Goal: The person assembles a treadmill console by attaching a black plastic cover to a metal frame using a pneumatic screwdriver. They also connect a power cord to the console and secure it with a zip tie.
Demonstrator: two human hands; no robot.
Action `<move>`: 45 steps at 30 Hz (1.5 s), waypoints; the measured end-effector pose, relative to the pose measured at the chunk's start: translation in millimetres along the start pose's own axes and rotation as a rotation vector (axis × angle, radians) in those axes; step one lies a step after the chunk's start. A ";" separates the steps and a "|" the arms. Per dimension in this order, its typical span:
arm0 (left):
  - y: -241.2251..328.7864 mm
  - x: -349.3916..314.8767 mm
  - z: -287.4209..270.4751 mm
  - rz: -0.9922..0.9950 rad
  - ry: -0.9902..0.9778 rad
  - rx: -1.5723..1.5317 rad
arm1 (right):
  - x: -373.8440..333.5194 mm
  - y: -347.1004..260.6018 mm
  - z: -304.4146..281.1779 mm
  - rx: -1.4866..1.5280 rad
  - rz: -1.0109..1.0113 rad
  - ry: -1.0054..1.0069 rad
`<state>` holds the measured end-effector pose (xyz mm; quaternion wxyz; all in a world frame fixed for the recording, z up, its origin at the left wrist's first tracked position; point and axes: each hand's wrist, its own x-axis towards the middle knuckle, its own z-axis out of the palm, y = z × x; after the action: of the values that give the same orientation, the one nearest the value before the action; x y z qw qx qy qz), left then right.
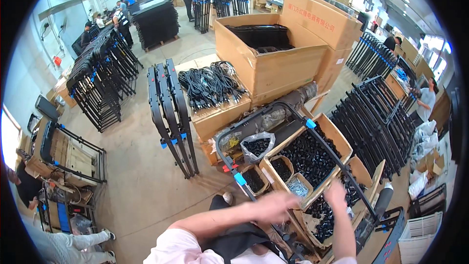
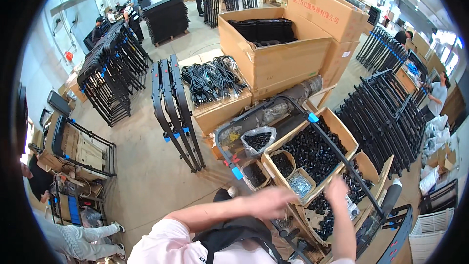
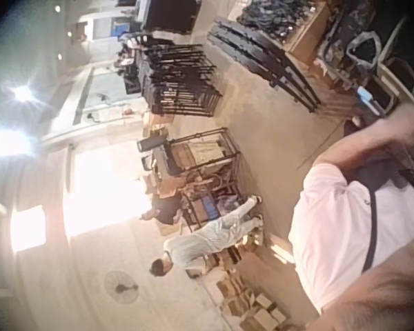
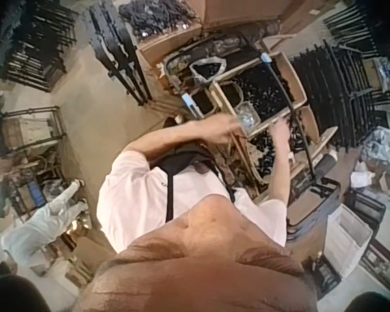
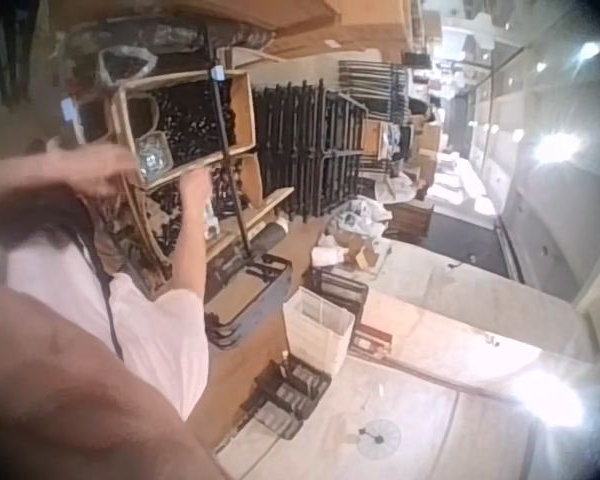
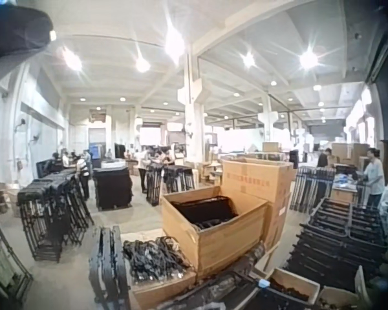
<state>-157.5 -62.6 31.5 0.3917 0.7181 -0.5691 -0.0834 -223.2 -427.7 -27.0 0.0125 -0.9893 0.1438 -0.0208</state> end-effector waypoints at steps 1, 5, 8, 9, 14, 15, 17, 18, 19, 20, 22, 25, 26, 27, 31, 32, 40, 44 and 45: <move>-25.6 -6.5 -19.2 -0.105 0.091 0.081 | -28.3 -45.8 -23.8 0.072 0.015 -0.225; -118.5 11.1 -136.8 -0.611 0.404 -0.131 | -146.8 -124.4 -88.9 0.377 -0.041 -0.484; -224.9 11.2 -207.7 -0.756 0.697 -0.125 | -187.1 -158.5 -95.3 0.371 -0.047 -0.463; -259.3 14.9 -227.6 -0.808 0.784 -0.110 | -198.2 -170.5 -101.5 0.352 -0.069 -0.351; -392.9 32.7 -332.2 -1.092 0.858 -0.138 | -192.7 -206.6 -95.4 0.127 0.315 -0.517; -410.9 29.0 -352.0 -1.165 0.832 -0.114 | -182.8 -215.9 -100.2 0.079 0.381 -0.587; -419.7 75.4 -361.1 -1.240 0.666 -0.095 | -177.6 -227.7 -119.7 0.013 0.625 -0.648; -421.7 96.5 -365.0 -1.273 0.582 -0.079 | -177.9 -234.9 -127.9 -0.015 0.746 -0.678; -431.7 81.9 -383.4 -1.310 0.595 -0.027 | -164.4 -246.8 -127.5 -0.028 0.659 -0.618; -436.2 81.6 -388.9 -1.321 0.585 0.010 | -162.8 -265.7 -136.1 -0.042 0.609 -0.552; -444.1 87.9 -397.7 -1.328 0.522 0.069 | -171.1 -272.4 -121.9 -0.065 0.618 -0.628; -463.2 89.3 -402.0 -1.319 0.543 0.104 | -175.2 -270.5 -119.1 -0.069 0.617 -0.623; -467.0 92.7 -400.3 -1.315 0.552 0.085 | -182.2 -261.4 -107.3 -0.080 0.594 -0.526; -473.3 89.9 -398.7 -1.318 0.556 0.078 | -188.0 -256.9 -91.7 -0.080 0.565 -0.436; -475.6 98.9 -393.2 -1.397 0.792 -0.133 | -189.2 -239.5 -70.0 -0.346 0.641 -0.749; -477.6 101.1 -394.1 -1.321 0.878 -0.166 | -178.2 -254.8 -80.8 -0.264 0.785 -0.542; -465.0 117.5 -420.5 -0.533 1.423 -1.027 | -205.2 -214.0 -35.3 -0.355 0.609 -0.529; -341.9 109.2 -485.0 -0.069 1.449 -1.020 | -195.6 -224.6 -56.3 -0.338 0.611 -0.805; -306.2 106.6 -494.8 0.069 1.417 -1.013 | -201.7 -223.0 -52.2 -0.311 0.712 -0.517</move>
<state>388.7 88.5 201.1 0.9280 0.3228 -0.1074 0.1518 -355.4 -157.4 24.3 -0.0941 -0.8413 0.4678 0.2539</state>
